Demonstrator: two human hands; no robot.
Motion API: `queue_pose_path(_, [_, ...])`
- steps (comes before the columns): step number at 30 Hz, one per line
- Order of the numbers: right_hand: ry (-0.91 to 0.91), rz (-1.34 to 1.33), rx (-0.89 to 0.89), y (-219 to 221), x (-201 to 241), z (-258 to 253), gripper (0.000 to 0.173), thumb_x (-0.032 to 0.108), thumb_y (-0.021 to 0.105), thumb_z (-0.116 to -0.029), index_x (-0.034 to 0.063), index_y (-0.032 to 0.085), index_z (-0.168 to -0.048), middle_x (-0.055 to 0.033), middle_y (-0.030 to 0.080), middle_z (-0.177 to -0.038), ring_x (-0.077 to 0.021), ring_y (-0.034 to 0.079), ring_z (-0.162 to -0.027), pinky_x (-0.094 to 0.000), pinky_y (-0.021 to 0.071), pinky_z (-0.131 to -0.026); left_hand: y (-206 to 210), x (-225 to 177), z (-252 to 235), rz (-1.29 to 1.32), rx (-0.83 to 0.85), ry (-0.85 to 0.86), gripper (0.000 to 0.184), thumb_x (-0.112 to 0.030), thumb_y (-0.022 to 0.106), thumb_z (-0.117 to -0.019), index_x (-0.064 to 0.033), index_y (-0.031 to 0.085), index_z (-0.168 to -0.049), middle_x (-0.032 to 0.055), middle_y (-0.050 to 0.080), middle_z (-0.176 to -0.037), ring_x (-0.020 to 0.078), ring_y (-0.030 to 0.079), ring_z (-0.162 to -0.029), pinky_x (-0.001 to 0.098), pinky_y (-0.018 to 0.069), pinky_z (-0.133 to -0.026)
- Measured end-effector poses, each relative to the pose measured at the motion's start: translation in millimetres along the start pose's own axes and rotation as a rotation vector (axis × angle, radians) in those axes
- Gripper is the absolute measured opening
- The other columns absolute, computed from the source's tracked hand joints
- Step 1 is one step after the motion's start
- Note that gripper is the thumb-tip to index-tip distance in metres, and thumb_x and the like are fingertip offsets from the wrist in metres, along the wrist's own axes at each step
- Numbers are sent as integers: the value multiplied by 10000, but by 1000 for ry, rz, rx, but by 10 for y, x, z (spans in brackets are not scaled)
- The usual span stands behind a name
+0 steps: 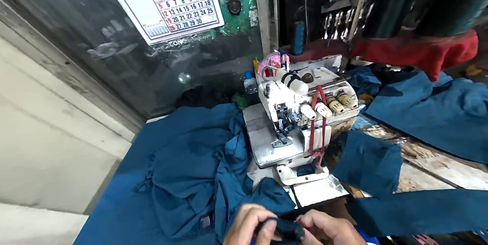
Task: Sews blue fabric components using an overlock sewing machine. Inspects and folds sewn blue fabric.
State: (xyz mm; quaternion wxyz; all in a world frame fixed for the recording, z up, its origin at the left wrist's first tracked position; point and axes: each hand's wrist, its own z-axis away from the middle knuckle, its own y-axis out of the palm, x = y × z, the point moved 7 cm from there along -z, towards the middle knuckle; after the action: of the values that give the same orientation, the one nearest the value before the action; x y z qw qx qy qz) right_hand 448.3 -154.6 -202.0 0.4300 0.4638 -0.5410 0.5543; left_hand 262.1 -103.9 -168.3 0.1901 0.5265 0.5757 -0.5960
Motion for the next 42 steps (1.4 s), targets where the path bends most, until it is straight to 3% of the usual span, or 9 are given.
queue_pose_path(3, [54,85,-1,-7,61,-356,137,153,638,-1000,93,717,-1094,13,756,-864,-119,740,-713,-332,660,-649,-124,-240,-533,-321,-169,108,155,-211,663,-986,-130,785,-1037,34,723,-1087,109,691,-1026,265,587,-872])
queue_pose_path(6, [132,245,-14,-19,-237,-590,171,255,628,-975,145,747,-1030,42,754,-828,-90,727,-689,-332,646,-664,128,255,-872,-602,-103,131,142,-264,666,-957,-218,787,-1015,-19,702,-1011,76,682,-922,259,590,-805])
queue_pose_path(12, [119,360,-53,-24,-358,-631,226,326,587,-972,184,758,-1013,41,718,-777,-83,693,-688,-351,604,-665,394,475,-889,-773,97,59,256,-228,658,-963,-175,753,-1195,106,696,-1206,237,703,-1061,384,594,-915])
queue_pose_path(17, [-143,383,-271,9,-46,-514,159,224,662,-952,124,769,-1013,-48,665,-1063,-102,656,-820,-277,585,-687,245,370,-800,-648,-67,156,163,-238,609,-990,-179,744,-1061,47,651,-1069,127,669,-922,266,592,-759])
queue_pose_path(20, [-288,284,-246,171,89,-465,157,136,596,-1007,32,697,-1064,-118,676,-1250,-130,703,-903,-283,610,-757,148,214,-723,-524,-142,213,173,-187,585,-1009,-140,731,-1090,-3,689,-1071,65,677,-982,225,591,-826])
queue_pose_path(26, [-238,517,-253,168,-15,-425,173,220,575,-1014,107,690,-1078,-37,694,-776,-184,683,-659,-411,563,-561,-1,160,-655,-449,-236,299,151,-176,645,-988,-136,756,-1082,-16,713,-1037,43,685,-960,202,594,-823])
queue_pose_path(33, [-236,400,-454,122,-70,-565,141,286,689,-918,165,761,-921,-28,651,-1218,-58,651,-769,-266,587,-619,-23,107,-628,-376,-246,351,148,-153,673,-973,-135,768,-1085,-9,720,-1057,51,689,-990,212,599,-854])
queue_pose_path(36, [-307,381,-488,116,-100,-656,126,263,704,-880,166,713,-801,38,715,-944,-45,644,-723,-263,554,-602,-88,90,-631,-379,-261,369,151,-149,681,-967,-139,773,-1086,-11,720,-1054,53,690,-980,212,599,-844])
queue_pose_path(42, [-340,328,-451,-59,14,-560,162,285,776,-853,167,691,-782,58,667,-806,-22,591,-649,-215,505,-539,-136,14,-614,-359,-276,385,149,-129,691,-959,-136,782,-1076,-19,739,-1061,53,703,-990,215,609,-858])
